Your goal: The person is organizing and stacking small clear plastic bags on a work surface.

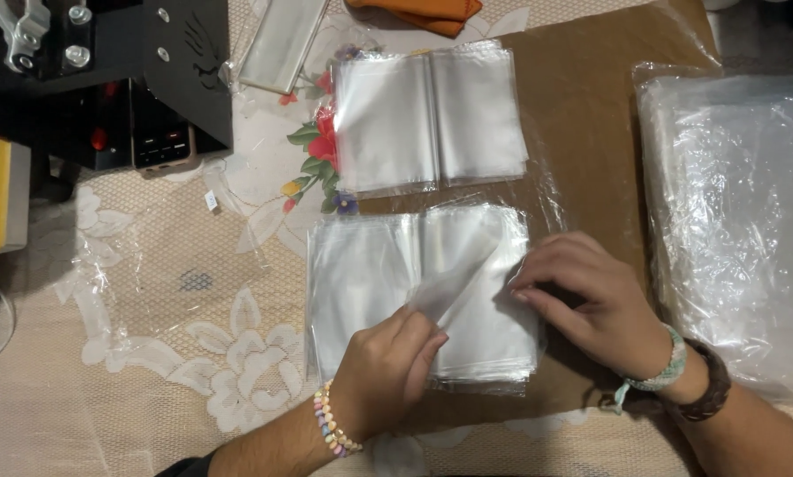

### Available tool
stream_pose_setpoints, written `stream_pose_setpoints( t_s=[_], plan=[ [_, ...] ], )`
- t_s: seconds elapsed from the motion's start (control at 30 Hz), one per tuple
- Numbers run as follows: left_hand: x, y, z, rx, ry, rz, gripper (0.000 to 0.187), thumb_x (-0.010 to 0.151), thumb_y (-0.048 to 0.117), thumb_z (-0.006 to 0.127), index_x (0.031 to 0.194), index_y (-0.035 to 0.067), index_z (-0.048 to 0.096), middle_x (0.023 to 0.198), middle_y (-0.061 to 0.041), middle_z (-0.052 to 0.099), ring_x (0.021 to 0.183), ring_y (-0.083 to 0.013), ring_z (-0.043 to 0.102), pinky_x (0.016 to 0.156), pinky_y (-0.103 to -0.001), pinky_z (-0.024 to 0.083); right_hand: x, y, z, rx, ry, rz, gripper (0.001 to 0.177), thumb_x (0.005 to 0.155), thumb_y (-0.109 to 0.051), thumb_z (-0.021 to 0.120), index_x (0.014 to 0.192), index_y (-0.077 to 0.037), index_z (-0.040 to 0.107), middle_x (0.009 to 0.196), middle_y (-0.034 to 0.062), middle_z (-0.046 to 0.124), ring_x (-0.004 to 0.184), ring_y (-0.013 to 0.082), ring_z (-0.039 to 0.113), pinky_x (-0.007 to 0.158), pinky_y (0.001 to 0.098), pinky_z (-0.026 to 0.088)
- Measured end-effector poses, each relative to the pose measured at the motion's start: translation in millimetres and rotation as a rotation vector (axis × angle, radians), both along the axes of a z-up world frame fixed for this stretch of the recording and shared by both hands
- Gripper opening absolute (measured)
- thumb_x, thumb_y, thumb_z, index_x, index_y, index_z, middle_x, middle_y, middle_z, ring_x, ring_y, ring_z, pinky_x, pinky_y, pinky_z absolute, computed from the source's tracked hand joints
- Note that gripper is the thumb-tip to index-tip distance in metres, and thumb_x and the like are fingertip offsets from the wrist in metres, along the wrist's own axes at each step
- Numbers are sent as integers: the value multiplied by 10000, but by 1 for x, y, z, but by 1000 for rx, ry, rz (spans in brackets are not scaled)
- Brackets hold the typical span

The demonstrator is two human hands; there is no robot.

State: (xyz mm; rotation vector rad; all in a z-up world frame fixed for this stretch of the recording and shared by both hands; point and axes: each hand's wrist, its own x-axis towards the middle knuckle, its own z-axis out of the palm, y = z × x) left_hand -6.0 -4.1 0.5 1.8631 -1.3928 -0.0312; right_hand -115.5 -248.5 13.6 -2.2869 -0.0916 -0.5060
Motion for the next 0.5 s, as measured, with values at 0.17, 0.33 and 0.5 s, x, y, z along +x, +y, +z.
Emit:
stream_pose_setpoints(
  t_s=[0.17,0.33,0.5],
  plan=[
    [1,5,-19,17,-46,0,490,993,-30,547,1388,53,269,1181,-231,522,878,-334,677,493,-335,518,-2,-4,2,-85,264,255,357,849,-277,725,1200,-213,733,1291,45,653,1377,330,432,1106,527,410],
    [2,4,-8,25,-129,-75,683,963,-164,476,1528,204,370,1557,-316,415,1184,-397,739,722,-358,666,1,-3,-8,-176,312,255,352,800,-404,767,1103,-226,783,1348,112,573,1407,372,373,1075,575,409],
    [4,1,3,57,-149,-101,337,829,-49,559,1128,48,681,1411,-246,568,833,-310,725,552,-371,582,7,1,-14,-109,205,192,216,815,-359,746,923,-183,808,1093,38,682,1291,371,470,1026,540,464]
  ],
)
